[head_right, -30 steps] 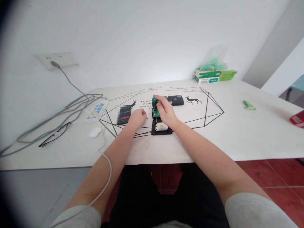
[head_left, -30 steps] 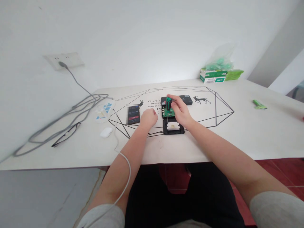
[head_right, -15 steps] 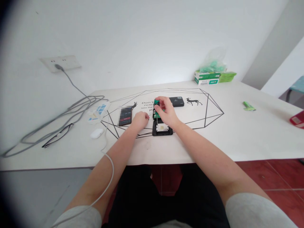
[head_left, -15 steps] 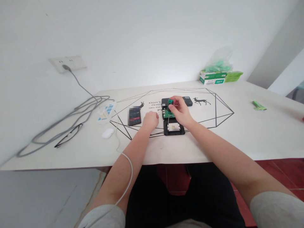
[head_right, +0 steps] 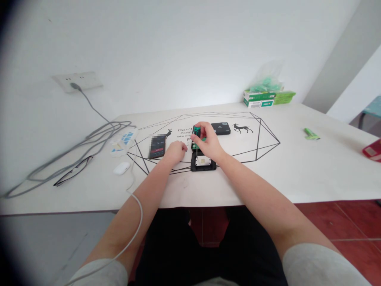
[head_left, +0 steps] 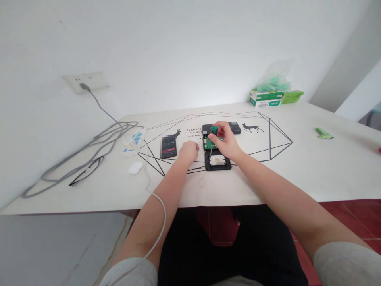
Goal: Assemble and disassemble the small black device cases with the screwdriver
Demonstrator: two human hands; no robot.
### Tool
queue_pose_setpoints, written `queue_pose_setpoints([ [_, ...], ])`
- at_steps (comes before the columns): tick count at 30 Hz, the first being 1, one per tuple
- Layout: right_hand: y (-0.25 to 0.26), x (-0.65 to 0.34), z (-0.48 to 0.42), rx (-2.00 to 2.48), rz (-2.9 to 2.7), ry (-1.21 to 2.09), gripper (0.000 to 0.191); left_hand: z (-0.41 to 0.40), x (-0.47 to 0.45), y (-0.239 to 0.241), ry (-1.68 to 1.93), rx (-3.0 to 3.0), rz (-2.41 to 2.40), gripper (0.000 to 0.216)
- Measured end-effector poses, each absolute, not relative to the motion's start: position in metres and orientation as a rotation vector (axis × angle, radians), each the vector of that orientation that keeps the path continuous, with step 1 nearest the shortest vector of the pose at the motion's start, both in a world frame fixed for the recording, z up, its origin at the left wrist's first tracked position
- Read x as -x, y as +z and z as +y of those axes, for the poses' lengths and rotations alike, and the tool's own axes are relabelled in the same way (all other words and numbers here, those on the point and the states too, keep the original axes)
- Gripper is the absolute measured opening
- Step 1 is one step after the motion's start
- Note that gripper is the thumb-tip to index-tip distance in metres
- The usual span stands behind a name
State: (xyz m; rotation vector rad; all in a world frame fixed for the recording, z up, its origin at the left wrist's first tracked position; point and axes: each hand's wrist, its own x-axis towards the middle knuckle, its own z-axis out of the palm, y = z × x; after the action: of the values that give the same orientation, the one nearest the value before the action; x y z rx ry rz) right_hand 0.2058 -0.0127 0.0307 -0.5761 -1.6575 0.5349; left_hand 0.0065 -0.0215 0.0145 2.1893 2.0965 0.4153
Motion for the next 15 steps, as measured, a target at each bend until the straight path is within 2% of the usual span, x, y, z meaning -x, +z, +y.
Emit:
queue_pose_setpoints([
  [8, 0.0358, -0.2119, -0.0123, 0.597, -1.684, 0.624, 0.027, -0.02, -0.0062, 0.0167, 0.399, -2.205, 2.05, 0.024],
  [15, 0.031, -0.2056, -0.0127, 0.596, -1.716, 0.583, 0.045, -0.0207, -0.0037, 0.0171, 0.416, -2.258, 2.001, 0.024],
])
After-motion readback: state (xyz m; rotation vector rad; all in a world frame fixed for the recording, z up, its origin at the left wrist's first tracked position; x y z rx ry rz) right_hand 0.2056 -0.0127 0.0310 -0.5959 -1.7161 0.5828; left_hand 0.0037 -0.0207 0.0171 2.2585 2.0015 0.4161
